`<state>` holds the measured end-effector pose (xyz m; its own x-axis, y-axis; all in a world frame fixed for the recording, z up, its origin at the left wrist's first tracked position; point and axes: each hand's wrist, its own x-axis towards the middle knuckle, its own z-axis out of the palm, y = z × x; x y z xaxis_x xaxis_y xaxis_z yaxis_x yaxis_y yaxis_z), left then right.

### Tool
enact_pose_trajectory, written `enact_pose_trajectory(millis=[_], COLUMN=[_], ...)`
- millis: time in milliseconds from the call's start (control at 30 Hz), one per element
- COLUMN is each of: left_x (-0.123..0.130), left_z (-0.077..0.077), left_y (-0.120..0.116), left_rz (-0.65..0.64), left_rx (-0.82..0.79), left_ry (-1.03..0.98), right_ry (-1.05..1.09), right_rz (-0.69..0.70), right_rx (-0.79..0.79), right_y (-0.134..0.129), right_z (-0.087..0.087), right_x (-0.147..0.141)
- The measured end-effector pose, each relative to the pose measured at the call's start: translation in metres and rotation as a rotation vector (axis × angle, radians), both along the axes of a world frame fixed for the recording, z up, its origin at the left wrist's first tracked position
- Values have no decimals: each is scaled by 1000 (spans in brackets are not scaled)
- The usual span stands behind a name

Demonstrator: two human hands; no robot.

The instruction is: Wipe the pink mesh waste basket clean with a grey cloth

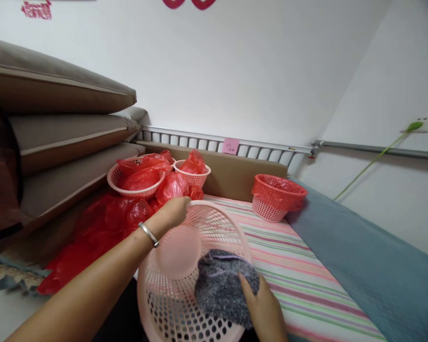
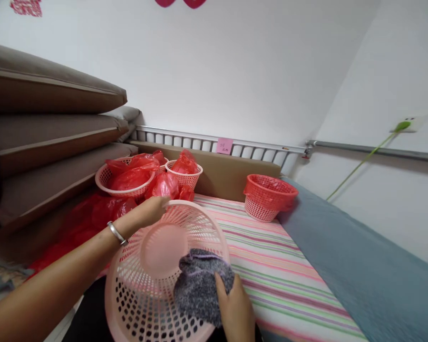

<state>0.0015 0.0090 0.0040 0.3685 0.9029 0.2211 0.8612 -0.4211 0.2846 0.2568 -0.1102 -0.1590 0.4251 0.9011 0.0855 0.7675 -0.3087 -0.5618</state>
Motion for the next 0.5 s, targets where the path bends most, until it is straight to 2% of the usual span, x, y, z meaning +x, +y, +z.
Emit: enact_pose_trajectory(millis=[100,200,367,500], left_x=[2,6,20,24], left_z=[2,14,35,34], left_y=[-18,-22,-9,-12], left_rz=[-22,-116,-256,-232], left_rx=[33,-7,-92,-88], left_ry=[25,63,158,159], right_ry=[16,8,-61,-155], right_rz=[40,91,198,234], right_rx=[57,136,225,261], right_y=[-3,-1,10,29], right_z=[-13,-16,4,26], right_x=[10,17,19,19])
